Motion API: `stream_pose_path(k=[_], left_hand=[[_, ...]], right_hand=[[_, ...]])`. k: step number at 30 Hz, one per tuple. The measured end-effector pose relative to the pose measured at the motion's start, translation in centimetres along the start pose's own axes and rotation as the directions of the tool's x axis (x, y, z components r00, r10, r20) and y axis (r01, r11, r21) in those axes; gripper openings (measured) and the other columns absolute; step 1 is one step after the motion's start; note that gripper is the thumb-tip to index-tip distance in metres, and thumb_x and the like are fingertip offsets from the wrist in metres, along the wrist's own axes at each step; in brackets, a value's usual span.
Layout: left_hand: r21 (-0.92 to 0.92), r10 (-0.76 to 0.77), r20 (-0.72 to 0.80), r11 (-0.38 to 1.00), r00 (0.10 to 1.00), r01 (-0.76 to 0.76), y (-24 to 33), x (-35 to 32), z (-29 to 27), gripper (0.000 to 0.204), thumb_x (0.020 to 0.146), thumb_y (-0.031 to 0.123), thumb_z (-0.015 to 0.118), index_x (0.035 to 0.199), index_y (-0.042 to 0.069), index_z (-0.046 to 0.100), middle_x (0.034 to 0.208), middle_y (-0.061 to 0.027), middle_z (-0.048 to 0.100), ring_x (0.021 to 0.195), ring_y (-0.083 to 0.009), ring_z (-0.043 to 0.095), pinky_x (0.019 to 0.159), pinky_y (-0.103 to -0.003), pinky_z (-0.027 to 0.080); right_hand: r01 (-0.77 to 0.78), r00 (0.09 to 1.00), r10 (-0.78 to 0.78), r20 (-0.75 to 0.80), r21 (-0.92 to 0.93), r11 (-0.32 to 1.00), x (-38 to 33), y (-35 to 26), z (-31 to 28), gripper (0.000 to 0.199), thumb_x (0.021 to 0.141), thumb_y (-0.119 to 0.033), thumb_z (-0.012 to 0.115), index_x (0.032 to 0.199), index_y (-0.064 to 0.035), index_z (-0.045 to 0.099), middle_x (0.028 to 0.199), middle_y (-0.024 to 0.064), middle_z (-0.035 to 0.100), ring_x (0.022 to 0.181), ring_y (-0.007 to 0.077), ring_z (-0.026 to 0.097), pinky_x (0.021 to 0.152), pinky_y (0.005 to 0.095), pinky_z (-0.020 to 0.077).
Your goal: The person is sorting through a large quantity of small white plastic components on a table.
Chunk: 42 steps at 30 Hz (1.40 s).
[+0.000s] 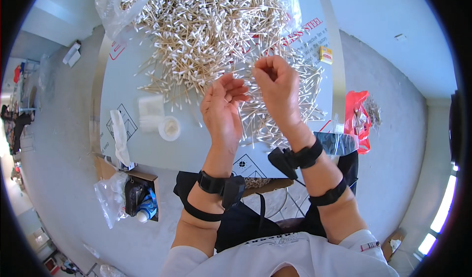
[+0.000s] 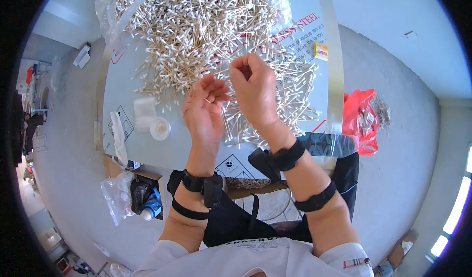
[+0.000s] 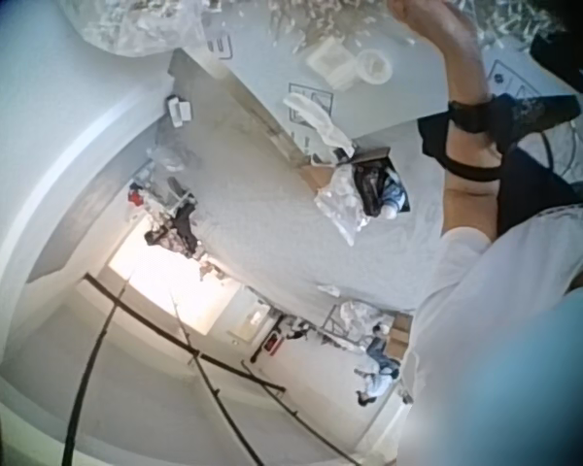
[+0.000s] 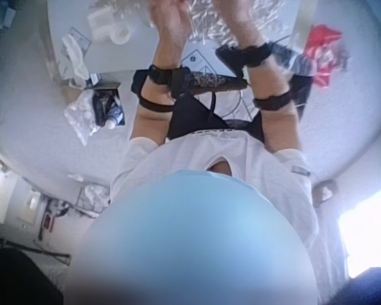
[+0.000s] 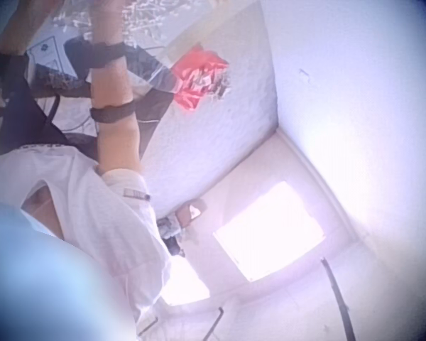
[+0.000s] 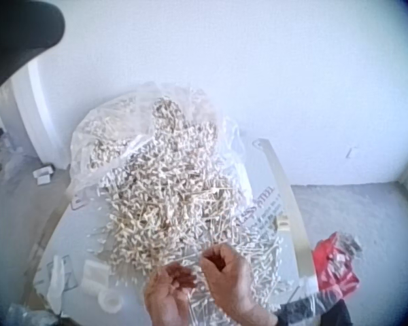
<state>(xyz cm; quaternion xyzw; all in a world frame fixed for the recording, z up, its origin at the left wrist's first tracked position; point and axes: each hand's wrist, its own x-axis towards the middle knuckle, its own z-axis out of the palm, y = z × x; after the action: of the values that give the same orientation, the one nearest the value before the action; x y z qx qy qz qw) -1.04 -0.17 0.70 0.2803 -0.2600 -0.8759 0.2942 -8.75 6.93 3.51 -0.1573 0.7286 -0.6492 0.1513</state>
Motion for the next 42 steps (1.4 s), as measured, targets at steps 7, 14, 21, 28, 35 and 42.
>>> stream_pose_path(k=[7, 14, 21, 28, 35, 42], left_hand=[[-0.053, 0.03, 0.164, 0.998, 0.986, -0.021, 0.2, 0.4, -2.1, 0.029, 0.095, 0.025, 0.042, 0.099, -0.002, 0.055, 0.067, -0.003, 0.054, 0.054, -0.0095, 0.049, 0.048, -0.023, 0.042], [0.006, -0.142, -0.061, 0.99, 0.988, 0.142, 0.0, -0.5, -0.1, 0.027, 0.095, 0.026, 0.042, 0.088, 0.002, 0.053, 0.062, 0.0011, 0.045, 0.047, -0.0065, 0.035, 0.038, -0.02, 0.03], [-0.153, -0.253, 0.12, 0.951, 0.96, 0.269, 0.7, 0.0, -0.9, 0.027, 0.095, 0.028, 0.042, 0.082, 0.007, 0.049, 0.06, 0.0032, 0.032, 0.048, -0.0058, 0.026, 0.037, -0.019, 0.023], [-0.108, -0.296, 0.224, 0.939, 0.929, 0.325, 1.0, 0.1, -0.9, 0.027, 0.095, 0.03, 0.041, 0.083, 0.007, 0.05, 0.058, 0.0035, 0.032, 0.047, -0.0052, 0.026, 0.036, -0.019, 0.022], [-0.155, -0.375, 0.193, 0.901, 0.907, 0.405, 0.2, 0.1, -1.1, 0.026, 0.094, 0.029, 0.044, 0.087, 0.006, 0.051, 0.058, 0.0028, 0.034, 0.046, -0.0049, 0.026, 0.036, -0.018, 0.02], [-0.2, -0.452, 0.133, 0.859, 0.882, 0.471, -0.5, 0.6, -1.7, 0.028, 0.094, 0.028, 0.043, 0.089, 0.002, 0.051, 0.061, -0.0026, 0.043, 0.047, -0.0063, 0.032, 0.035, -0.019, 0.022]], right_hand=[[-0.06, 0.991, 0.084, -0.109, 0.213, 0.975, -1.0, 1.1, -1.1, 0.006, 0.08, 0.001, 0.057, 0.086, 0.0016, 0.058, 0.075, 0.0009, 0.058, 0.066, 0.0042, 0.051, 0.057, 0.0185, 0.0426], [-0.099, 0.994, 0.093, 0.059, 0.106, 0.989, -1.1, -0.3, 1.2, 0.009, 0.08, -0.002, 0.058, 0.086, 0.0043, 0.059, 0.068, 0.0051, 0.059, 0.056, 0.0073, 0.054, 0.051, 0.0221, 0.044], [0.193, 0.959, -0.283, -0.009, -0.711, 0.676, 6.0, 3.0, 0.4, 0.016, 0.073, -0.017, 0.064, 0.081, -0.0031, 0.066, 0.074, 0.0115, 0.063, 0.066, 0.0233, 0.062, 0.062, 0.0334, 0.0472], [0.2, 0.939, -0.345, -0.014, -0.792, 0.577, 7.7, 4.5, 1.2, 0.015, 0.07, -0.019, 0.065, 0.077, -0.005, 0.067, 0.071, 0.0122, 0.062, 0.065, 0.0262, 0.061, 0.061, 0.035, 0.0465], [0.078, 0.995, -0.095, -0.037, -0.33, 0.941, 3.2, 2.7, -0.4, 0.008, 0.067, -0.009, 0.064, 0.071, -0.0016, 0.065, 0.066, 0.0108, 0.06, 0.057, 0.0171, 0.056, 0.053, 0.0286, 0.0425], [-0.159, 0.986, 0.164, 0.014, 0.34, 0.927, -1.3, 2.0, -2.0, 0.007, 0.075, 0.001, 0.063, 0.081, 0.0048, 0.064, 0.088, 0.0092, 0.064, 0.073, 0.0101, 0.058, 0.067, 0.022, 0.0458]])
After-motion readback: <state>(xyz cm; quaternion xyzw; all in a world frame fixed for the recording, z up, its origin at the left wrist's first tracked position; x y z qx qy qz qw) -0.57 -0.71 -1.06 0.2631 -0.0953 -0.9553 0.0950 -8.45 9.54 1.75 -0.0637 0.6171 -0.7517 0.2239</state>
